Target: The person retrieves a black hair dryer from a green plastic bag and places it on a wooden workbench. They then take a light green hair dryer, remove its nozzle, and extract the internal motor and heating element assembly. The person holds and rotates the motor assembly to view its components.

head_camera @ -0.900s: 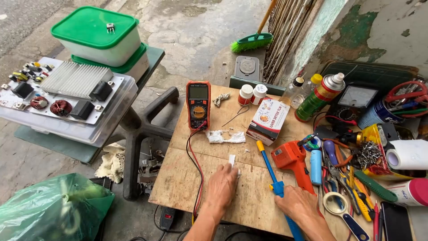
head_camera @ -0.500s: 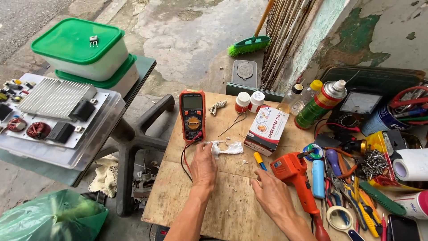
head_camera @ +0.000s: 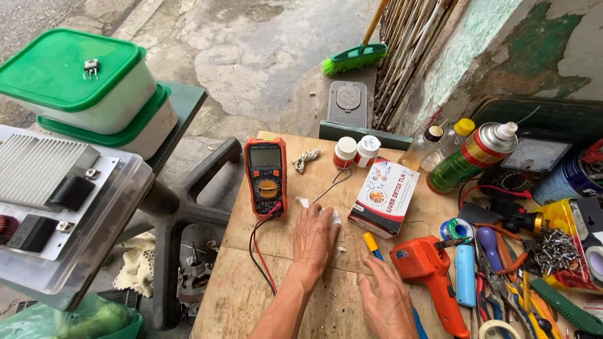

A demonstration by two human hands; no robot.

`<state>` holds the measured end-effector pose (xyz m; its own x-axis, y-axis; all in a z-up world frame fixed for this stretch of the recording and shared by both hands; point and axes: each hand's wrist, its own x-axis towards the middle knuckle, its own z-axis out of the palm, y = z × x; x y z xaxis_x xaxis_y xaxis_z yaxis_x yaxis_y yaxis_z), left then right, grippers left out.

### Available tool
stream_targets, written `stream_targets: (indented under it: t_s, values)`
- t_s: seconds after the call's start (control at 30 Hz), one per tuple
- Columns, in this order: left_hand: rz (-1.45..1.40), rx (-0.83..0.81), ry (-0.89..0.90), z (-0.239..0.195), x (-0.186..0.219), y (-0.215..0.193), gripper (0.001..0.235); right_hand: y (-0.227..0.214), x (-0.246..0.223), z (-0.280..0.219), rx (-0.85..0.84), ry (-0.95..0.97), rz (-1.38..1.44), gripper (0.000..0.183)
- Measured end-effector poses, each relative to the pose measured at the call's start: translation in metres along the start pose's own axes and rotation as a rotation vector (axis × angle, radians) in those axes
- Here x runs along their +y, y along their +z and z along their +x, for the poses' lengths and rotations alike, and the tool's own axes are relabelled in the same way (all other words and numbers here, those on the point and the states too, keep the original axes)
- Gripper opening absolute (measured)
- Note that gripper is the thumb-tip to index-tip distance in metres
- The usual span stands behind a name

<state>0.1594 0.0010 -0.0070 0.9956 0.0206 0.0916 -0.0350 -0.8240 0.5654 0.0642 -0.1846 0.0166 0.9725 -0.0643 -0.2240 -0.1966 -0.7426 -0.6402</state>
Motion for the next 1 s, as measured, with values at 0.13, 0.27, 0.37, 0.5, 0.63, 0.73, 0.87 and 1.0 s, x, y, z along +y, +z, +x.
stream_targets:
  t_s: [0.13,0.27,0.37,0.5,0.63,0.73,0.87,1.0]
  values:
    - [-0.05,-0.013,0.025,-0.017,0.006,-0.002,0.013,-0.026,-0.016,-0.007,0.084,0.074,0.068,0.04]
    - [-0.137,-0.081,0.093,-0.066,0.032,-0.007,0.021,-0.04,-0.027,-0.01,0.063,0.155,0.159,0.04]
    - [-0.254,-0.04,0.123,-0.111,0.044,0.01,0.025,-0.043,-0.025,-0.015,0.064,0.153,0.216,0.035]
    - [-0.67,-0.086,-0.345,-0.137,0.053,0.006,0.033,-0.054,-0.025,-0.025,-0.062,0.232,0.307,0.038]
    - [-1.445,-0.098,-0.857,-0.116,0.078,-0.048,0.039,-0.061,-0.044,-0.035,-0.299,0.192,0.613,0.071]
    - [-1.656,-0.018,-0.855,-0.119,0.081,-0.047,0.034,-0.054,-0.063,-0.043,-0.323,0.346,0.853,0.067]
    - [-1.227,-0.054,-0.771,-0.119,0.081,-0.065,0.027,-0.026,-0.028,-0.018,-0.049,0.065,0.52,0.044]
    - [-0.534,0.016,-0.516,-0.105,0.032,-0.091,0.044,-0.01,-0.004,0.036,0.186,-0.31,-0.04,0.046]
